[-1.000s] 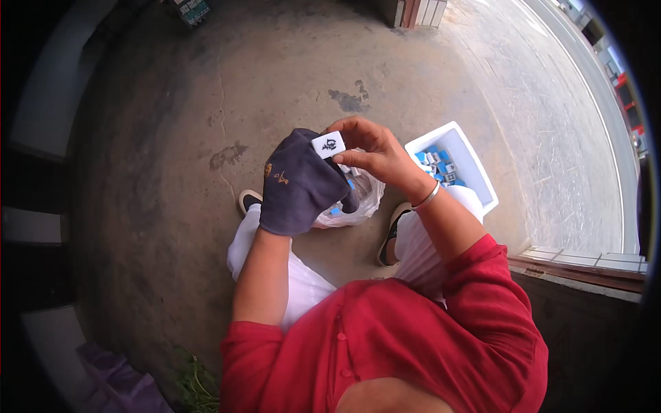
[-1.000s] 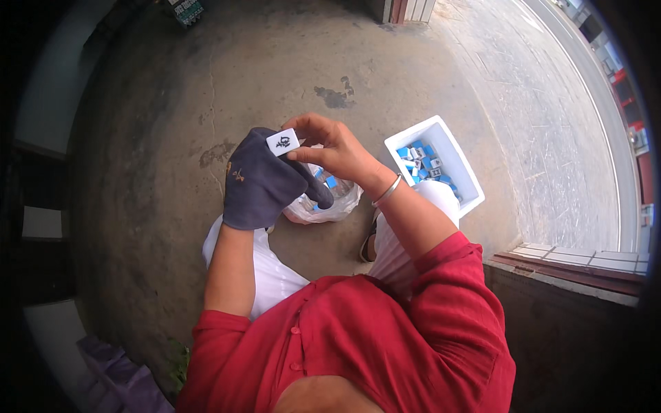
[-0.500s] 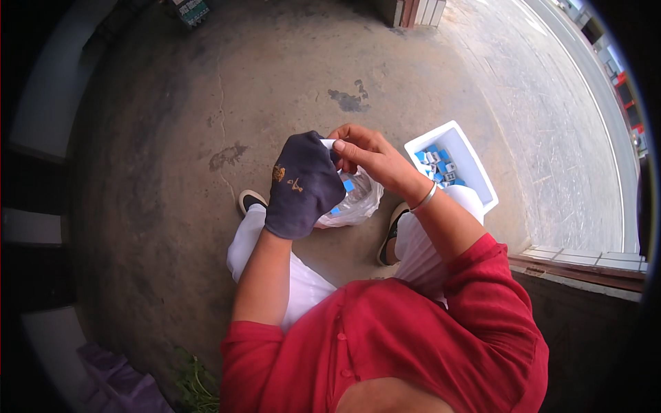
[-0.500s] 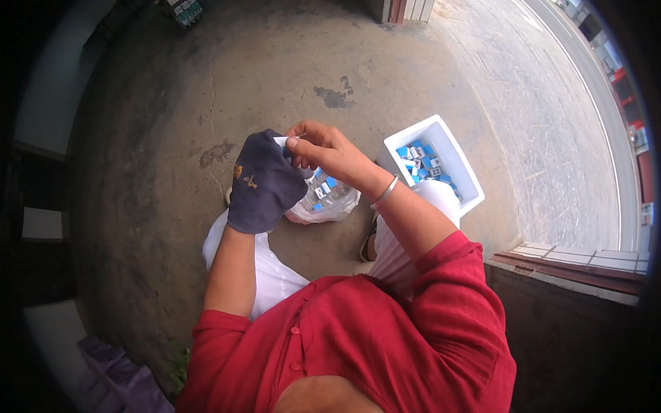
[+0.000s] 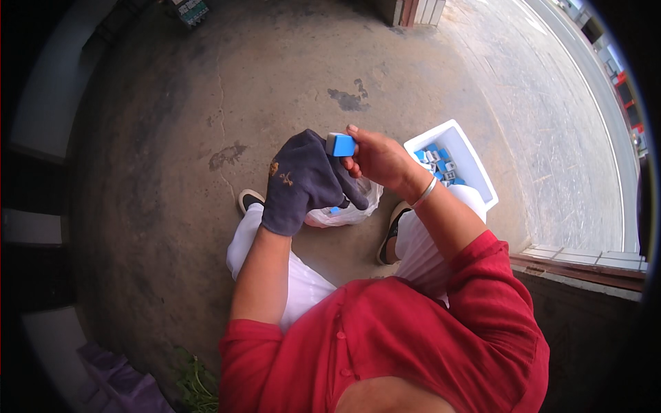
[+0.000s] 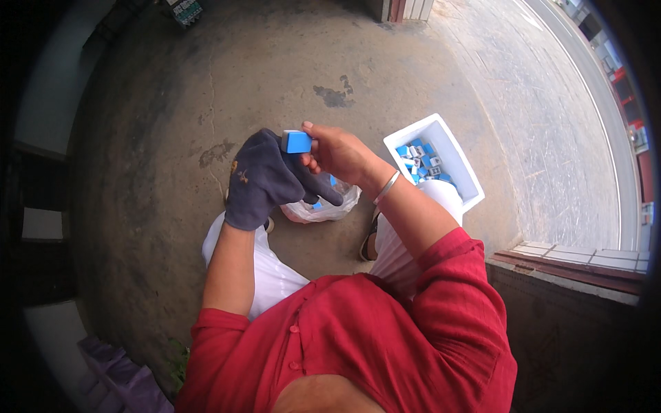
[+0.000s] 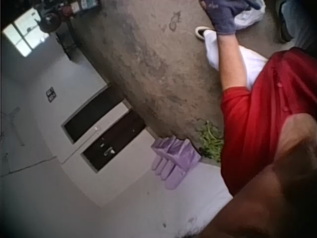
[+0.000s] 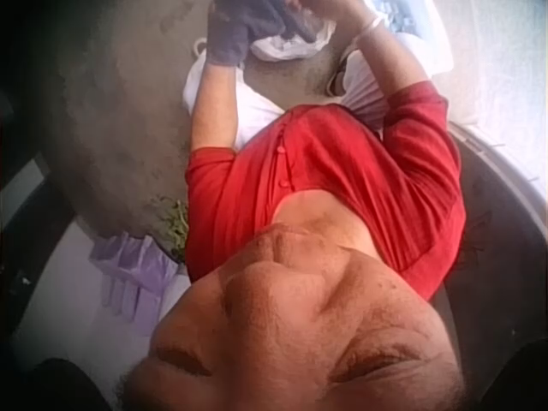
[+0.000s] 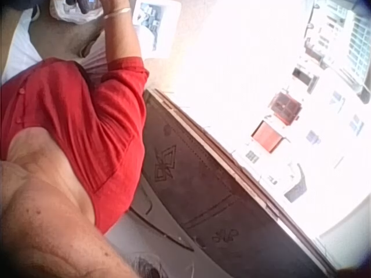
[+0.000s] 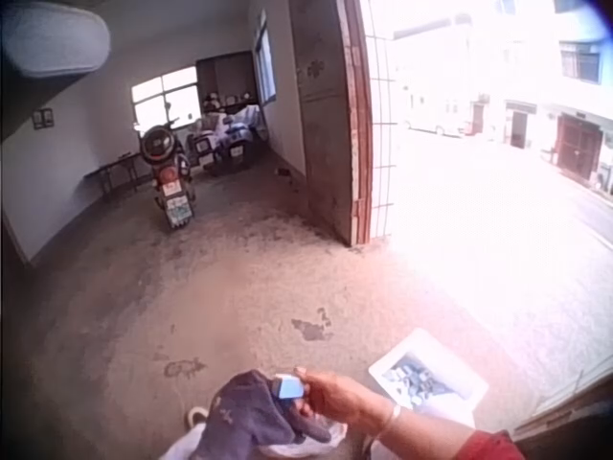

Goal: Organizing and inspecting mahjong tiles by moving them from a plastic bag to a container.

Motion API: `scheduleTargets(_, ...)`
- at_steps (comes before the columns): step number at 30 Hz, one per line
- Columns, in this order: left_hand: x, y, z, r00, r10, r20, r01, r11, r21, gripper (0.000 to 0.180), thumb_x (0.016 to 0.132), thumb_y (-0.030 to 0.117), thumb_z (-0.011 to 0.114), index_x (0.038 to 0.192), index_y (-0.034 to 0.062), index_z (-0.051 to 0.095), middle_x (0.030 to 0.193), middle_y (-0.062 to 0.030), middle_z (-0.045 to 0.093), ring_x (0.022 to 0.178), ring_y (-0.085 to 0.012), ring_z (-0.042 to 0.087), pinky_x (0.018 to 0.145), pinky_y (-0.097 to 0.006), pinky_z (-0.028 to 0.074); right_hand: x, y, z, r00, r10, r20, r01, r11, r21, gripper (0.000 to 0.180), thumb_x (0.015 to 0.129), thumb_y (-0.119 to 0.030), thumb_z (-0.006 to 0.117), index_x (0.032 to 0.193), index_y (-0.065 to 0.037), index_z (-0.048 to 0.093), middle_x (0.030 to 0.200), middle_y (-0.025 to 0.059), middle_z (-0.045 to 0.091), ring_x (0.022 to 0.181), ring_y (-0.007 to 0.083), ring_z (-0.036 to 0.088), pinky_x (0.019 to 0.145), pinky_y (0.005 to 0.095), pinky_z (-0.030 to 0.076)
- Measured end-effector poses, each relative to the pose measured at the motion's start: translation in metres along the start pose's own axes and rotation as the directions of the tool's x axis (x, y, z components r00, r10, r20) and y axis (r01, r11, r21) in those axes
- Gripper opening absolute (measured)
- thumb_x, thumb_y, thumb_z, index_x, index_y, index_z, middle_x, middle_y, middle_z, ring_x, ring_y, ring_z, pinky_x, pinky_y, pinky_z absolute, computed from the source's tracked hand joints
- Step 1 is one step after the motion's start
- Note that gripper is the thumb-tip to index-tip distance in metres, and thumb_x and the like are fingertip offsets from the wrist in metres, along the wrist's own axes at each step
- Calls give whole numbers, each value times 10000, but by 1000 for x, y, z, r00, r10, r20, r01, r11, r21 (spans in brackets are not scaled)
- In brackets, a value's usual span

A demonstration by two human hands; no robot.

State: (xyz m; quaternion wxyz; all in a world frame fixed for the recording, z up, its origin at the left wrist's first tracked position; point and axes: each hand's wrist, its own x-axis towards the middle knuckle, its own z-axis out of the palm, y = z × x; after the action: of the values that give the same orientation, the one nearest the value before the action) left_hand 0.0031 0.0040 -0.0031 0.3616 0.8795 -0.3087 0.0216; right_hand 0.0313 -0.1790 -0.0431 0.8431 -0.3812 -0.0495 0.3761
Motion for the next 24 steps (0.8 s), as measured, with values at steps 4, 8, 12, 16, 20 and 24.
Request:
scheduleTargets(4, -6, 0, -5, 991, 78, -112, -47, 965, 257, 194, 636, 129, 711, 808, 61, 652, 748, -78, 655, 709, -230, 629, 677, -332, 482, -8, -17, -31, 953, -263, -148, 79, 690, -720, 348, 929, -380, 529, 941, -45, 620, 752, 97, 657, 650, 181, 605, 603, 309, 471)
scheduleTargets(8, -10, -2, -15, 995, 23, -100, -25, 999, -22, 146, 622, 71, 679, 732, -17, 642, 726, -144, 666, 669, -223, 649, 638, -321, 502, -37, -24, -84, 844, -400, -357, -447, -158, -880, 296, 832, -342, 604, 926, -71, 674, 851, 156, 686, 803, 287, 664, 713, 384, 508)
scheduleTargets(12, -16, -15, -9, 976, -214, -42, 192, 934, -300, 134, 540, 73, 687, 637, 14, 614, 689, -108, 654, 626, -221, 608, 596, -335, 484, -67, -13, -140, 699, -355, -621, -709, -224, -669, 281, 808, -343, 618, 899, -86, 688, 862, 142, 687, 846, 292, 659, 726, 389, 504)
scheduleTargets(16, -17, -11, -8, 978, -178, -107, 152, 964, -221, 154, 474, 98, 739, 561, 112, 613, 654, -27, 634, 635, -240, 563, 600, -354, 446, -90, -2, -179, 583, -361, -728, -812, -280, -512, 328, 820, -401, 636, 922, -95, 699, 923, 124, 689, 916, 285, 653, 759, 384, 505)
scheduleTargets(20, -18, -9, -11, 990, -60, -127, 30, 975, -222, 125, 514, 102, 736, 572, 106, 625, 684, -28, 655, 653, -226, 575, 614, -340, 449, -85, 2, -176, 623, -375, -686, -782, -267, -564, 411, 832, -440, 633, 1065, -105, 682, 997, 122, 689, 969, 278, 649, 812, 380, 506)
scheduleTargets(24, -19, -2, -10, 967, -67, -247, -13, 951, -308, 99, 537, 120, 724, 576, 97, 636, 710, -42, 674, 672, -213, 591, 630, -331, 452, -54, 21, -169, 778, -410, -476, -576, -163, -801, 422, 838, -398, 628, 1133, -96, 646, 1017, 140, 683, 974, 308, 644, 840, 398, 505)
